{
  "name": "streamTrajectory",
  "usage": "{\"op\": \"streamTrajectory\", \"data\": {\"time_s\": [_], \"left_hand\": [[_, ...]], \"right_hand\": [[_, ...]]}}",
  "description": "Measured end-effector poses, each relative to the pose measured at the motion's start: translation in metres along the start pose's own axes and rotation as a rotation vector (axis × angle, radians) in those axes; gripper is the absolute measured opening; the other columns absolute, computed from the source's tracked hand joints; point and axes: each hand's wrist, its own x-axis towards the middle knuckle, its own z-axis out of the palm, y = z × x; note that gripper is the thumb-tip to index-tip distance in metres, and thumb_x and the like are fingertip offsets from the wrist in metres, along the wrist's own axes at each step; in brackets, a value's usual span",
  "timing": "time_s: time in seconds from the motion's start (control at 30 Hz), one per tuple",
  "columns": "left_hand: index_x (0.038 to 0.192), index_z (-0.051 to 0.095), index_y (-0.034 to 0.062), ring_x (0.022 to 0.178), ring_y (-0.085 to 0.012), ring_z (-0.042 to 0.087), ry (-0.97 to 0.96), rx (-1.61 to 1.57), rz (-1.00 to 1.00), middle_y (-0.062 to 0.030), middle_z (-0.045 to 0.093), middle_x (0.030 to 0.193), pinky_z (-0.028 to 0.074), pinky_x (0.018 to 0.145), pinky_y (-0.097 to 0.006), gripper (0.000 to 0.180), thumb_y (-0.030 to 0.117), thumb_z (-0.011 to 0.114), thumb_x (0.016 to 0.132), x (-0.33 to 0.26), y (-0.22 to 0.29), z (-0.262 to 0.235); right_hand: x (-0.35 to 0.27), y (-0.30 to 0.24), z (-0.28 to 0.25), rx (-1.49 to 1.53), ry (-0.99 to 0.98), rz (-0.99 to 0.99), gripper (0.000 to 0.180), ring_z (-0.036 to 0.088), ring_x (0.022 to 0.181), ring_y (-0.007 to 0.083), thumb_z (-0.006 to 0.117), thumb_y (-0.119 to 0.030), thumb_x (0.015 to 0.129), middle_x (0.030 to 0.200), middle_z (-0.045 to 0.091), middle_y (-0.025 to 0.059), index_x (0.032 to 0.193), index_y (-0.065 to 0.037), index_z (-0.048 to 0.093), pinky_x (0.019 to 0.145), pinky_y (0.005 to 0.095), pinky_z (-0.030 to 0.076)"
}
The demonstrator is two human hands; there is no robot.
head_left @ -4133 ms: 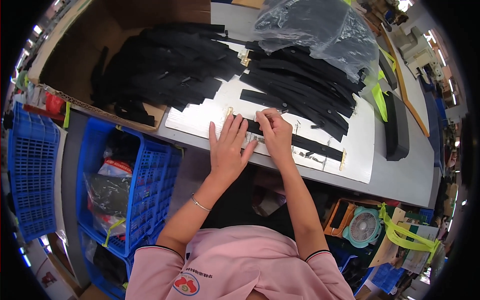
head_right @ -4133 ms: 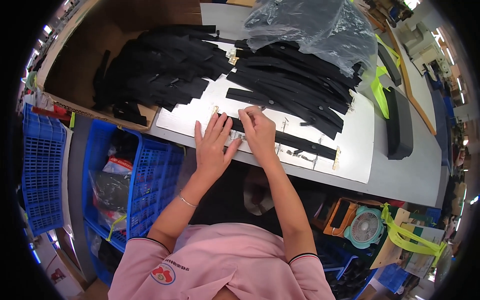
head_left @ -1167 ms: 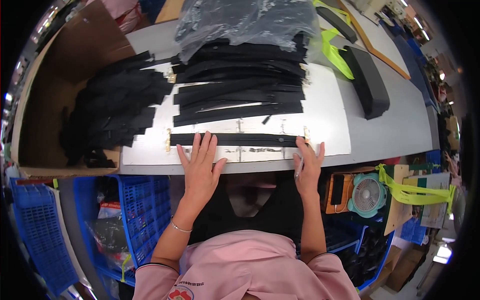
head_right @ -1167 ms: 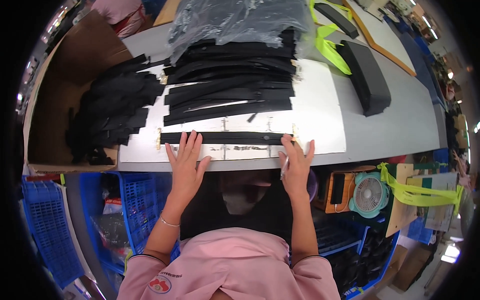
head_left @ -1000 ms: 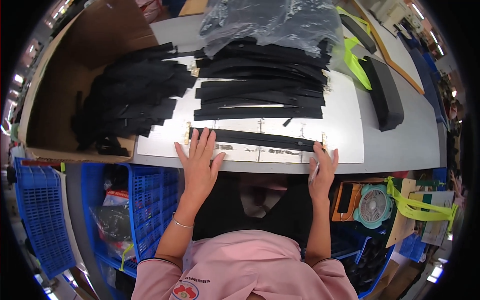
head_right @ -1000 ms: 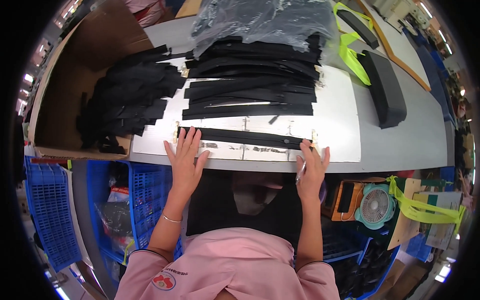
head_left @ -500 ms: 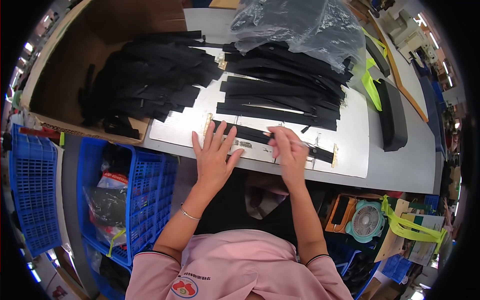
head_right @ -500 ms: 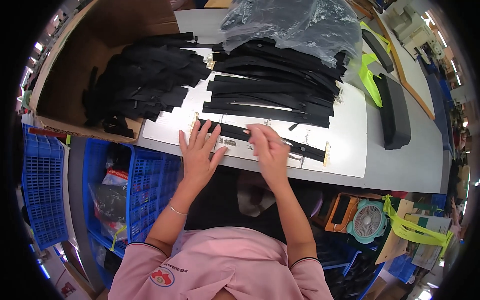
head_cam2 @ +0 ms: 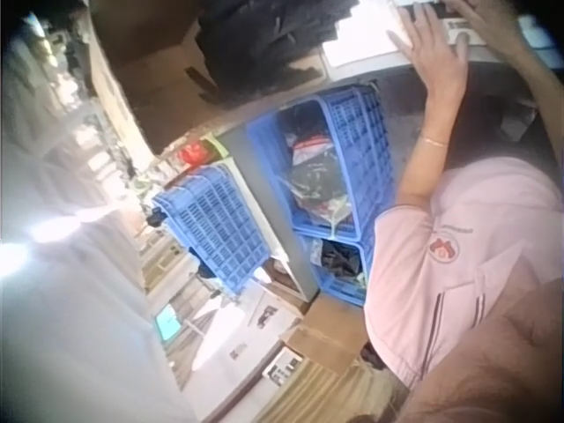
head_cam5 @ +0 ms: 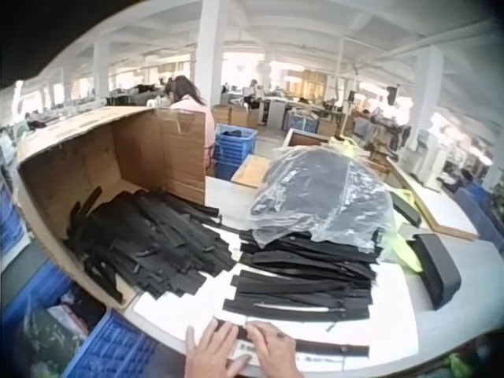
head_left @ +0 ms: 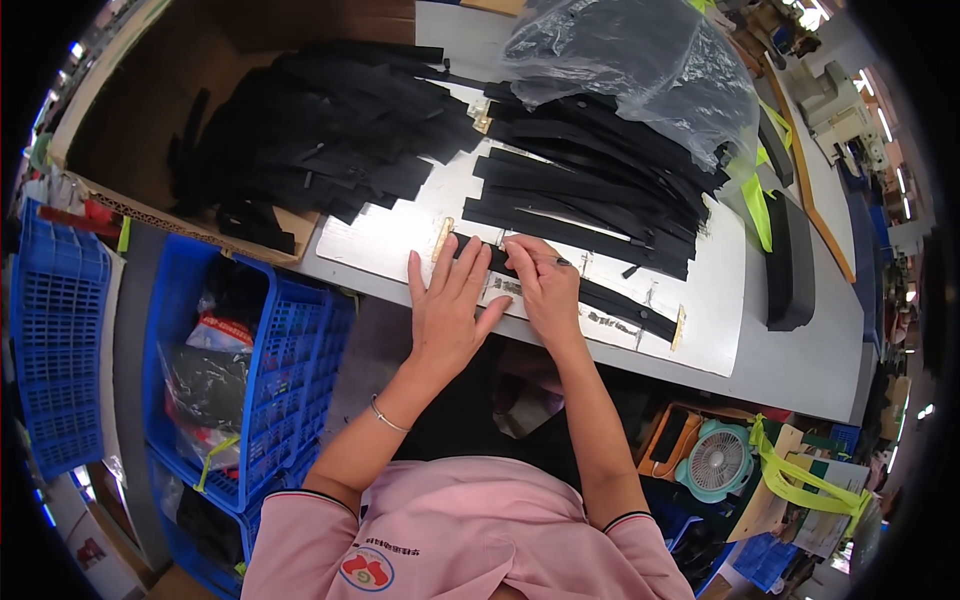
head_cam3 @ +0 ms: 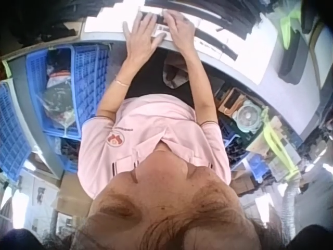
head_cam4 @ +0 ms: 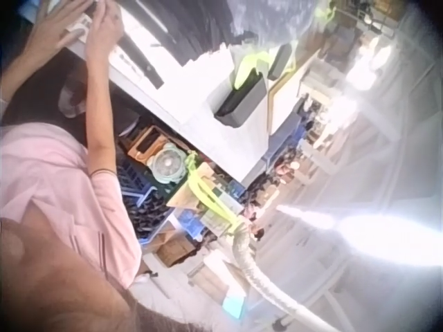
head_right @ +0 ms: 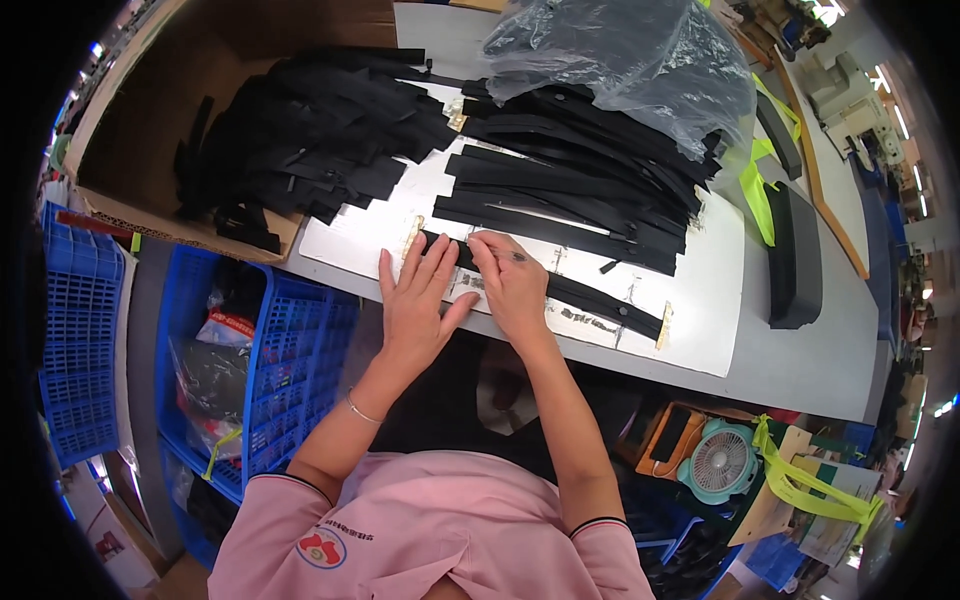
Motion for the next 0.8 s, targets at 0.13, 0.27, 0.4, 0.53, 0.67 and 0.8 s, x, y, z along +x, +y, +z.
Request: {"op": "streamTrajectory", "data": {"time_s": [0.13,0.27,0.4,0.53,0.67,0.8], "left_hand": [[0.145,0.057,0.0048,0.148,-0.0315,0.041,0.002,-0.012,-0.001,-0.0085,0.054,0.153,0.013,0.122,-0.062,0.066,0.036,0.076,0.090,0.000,0.001,-0.001],[0.145,0.057,0.0047,0.148,-0.0314,0.041,-0.009,-0.003,-0.002,-0.0084,0.054,0.153,0.013,0.122,-0.062,0.066,0.035,0.076,0.089,0.000,0.001,-0.001],[0.144,0.058,0.0039,0.148,-0.0306,0.040,-0.014,0.008,-0.008,-0.0084,0.053,0.153,0.013,0.122,-0.062,0.065,0.035,0.076,0.090,0.001,0.001,-0.002],[0.143,0.059,0.0031,0.149,-0.0301,0.040,-0.025,0.024,-0.011,-0.0084,0.053,0.153,0.013,0.122,-0.062,0.064,0.034,0.076,0.090,0.001,0.002,-0.002],[0.143,0.059,0.0028,0.148,-0.0304,0.040,-0.034,0.024,0.001,-0.0085,0.053,0.153,0.014,0.122,-0.062,0.063,0.033,0.075,0.090,0.002,0.003,-0.002],[0.142,0.059,0.0027,0.147,-0.0315,0.041,-0.032,0.056,0.014,-0.0086,0.054,0.151,0.016,0.121,-0.064,0.066,0.036,0.077,0.088,0.003,0.004,-0.004]], "right_hand": [[0.001,0.001,0.000,-0.090,-0.006,-0.031,0.020,0.074,0.078,0.0210,0.066,-0.020,0.101,0.099,0.076,0.0094,0.107,-0.002,0.074,0.071,0.0301,0.056],[0.000,0.000,0.003,-0.131,0.024,-0.047,0.019,0.073,0.079,0.0212,0.065,-0.020,0.101,0.099,0.076,0.0087,0.105,-0.003,0.074,0.071,0.0302,0.056],[-0.001,0.000,-0.004,-0.043,-0.009,-0.011,0.019,0.073,0.075,0.0203,0.066,-0.020,0.100,0.095,0.076,0.0077,0.103,-0.003,0.075,0.069,0.0291,0.055],[-0.004,0.004,-0.007,-0.004,-0.118,-0.009,0.019,0.072,0.069,0.0187,0.069,-0.020,0.099,0.089,0.077,0.0058,0.100,-0.003,0.078,0.063,0.0273,0.054],[-0.005,0.007,-0.006,-0.047,-0.097,-0.072,0.018,0.072,0.068,0.0180,0.070,-0.019,0.097,0.090,0.078,0.0042,0.100,-0.004,0.078,0.061,0.0277,0.053],[-0.005,0.008,-0.008,-0.072,-0.145,-0.072,0.019,0.072,0.068,0.0183,0.068,-0.018,0.098,0.094,0.078,0.0045,0.099,-0.001,0.077,0.062,0.0282,0.054]]}}
